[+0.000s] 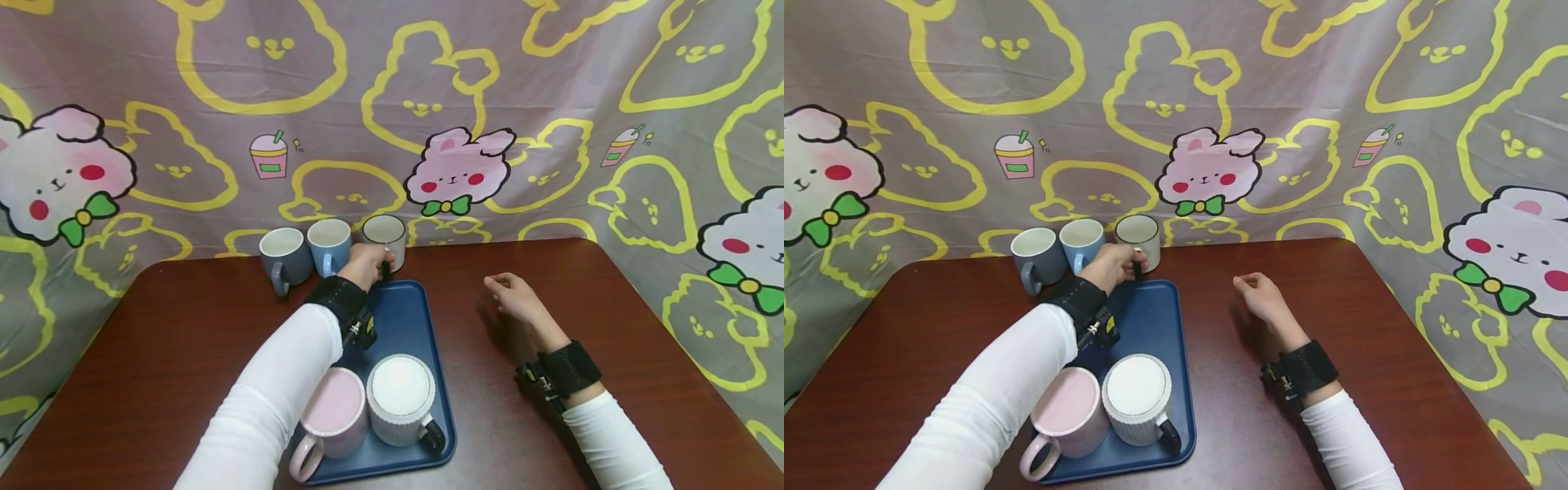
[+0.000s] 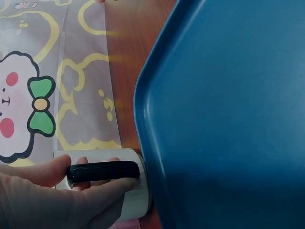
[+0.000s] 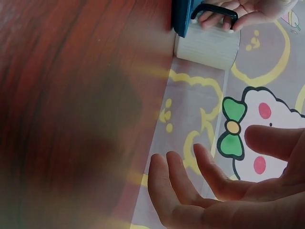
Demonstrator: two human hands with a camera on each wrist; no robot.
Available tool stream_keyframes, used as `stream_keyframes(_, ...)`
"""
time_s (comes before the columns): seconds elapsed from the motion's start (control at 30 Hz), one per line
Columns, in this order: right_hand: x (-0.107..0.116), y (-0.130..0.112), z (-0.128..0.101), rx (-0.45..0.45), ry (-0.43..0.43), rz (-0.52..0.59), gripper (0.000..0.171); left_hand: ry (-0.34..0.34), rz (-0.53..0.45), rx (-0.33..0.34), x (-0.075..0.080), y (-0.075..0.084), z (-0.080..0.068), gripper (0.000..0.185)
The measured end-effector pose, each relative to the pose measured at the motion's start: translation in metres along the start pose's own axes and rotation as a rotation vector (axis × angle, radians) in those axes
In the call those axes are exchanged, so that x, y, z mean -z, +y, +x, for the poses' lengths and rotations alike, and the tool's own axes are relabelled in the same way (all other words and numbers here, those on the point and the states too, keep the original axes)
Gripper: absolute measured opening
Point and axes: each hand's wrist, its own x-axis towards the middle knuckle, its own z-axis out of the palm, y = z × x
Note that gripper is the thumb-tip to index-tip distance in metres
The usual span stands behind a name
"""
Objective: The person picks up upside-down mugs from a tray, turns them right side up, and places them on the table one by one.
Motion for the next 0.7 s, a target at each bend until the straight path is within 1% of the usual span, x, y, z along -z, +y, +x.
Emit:
stream_keyframes(0.17, 0.0, 0.001, 0.0, 0.004, -0.003, 0.005, 0.053, 0.007, 0.024, -0.002, 0.001, 0.0, -0.002, 0.023)
stream_keyframes(0.3, 0.0, 0.001, 0.001, 0.008, -0.004, 0.009, 0.054, 0.023, 0.04, 0.01, 0.0, -0.001, 0.001, 0.026)
stream_keyframes(0.37, 0.0, 0.001, 0.0, 0.01, -0.004, 0.008, 0.054, 0.03, 0.051, 0.007, -0.001, -0.002, 0.004, 0.026)
stream_keyframes(0.4, 0.0, 0.001, 0.0, 0.009, -0.004, 0.008, 0.054, 0.019, 0.045, 0.007, -0.001, -0.003, 0.005, 0.026)
stream_keyframes(0.5, 0.0, 0.001, -0.001, 0.008, -0.002, 0.009, 0.054, -0.018, 0.037, -0.017, -0.004, -0.017, 0.043, 0.02)
stream_keyframes(0.53, 0.0, 0.001, -0.001, 0.009, 0.0, 0.009, 0.054, -0.031, 0.039, -0.021, -0.006, -0.022, 0.058, 0.021)
stream_keyframes(0.6, 0.0, 0.001, -0.001, 0.007, 0.004, 0.005, 0.053, -0.077, 0.022, -0.018, -0.009, -0.036, 0.097, 0.017)
stream_keyframes(0.63, 0.001, 0.001, -0.002, 0.007, 0.004, -0.001, 0.054, -0.075, 0.029, -0.015, -0.012, -0.04, 0.112, 0.018)
stream_keyframes(0.67, 0.001, 0.001, -0.002, 0.01, 0.004, -0.006, 0.054, -0.085, 0.029, -0.013, -0.012, -0.041, 0.114, 0.018)
stream_keyframes(0.7, 0.001, 0.001, -0.002, 0.009, 0.006, -0.009, 0.054, -0.111, 0.02, -0.019, -0.011, -0.042, 0.117, 0.018)
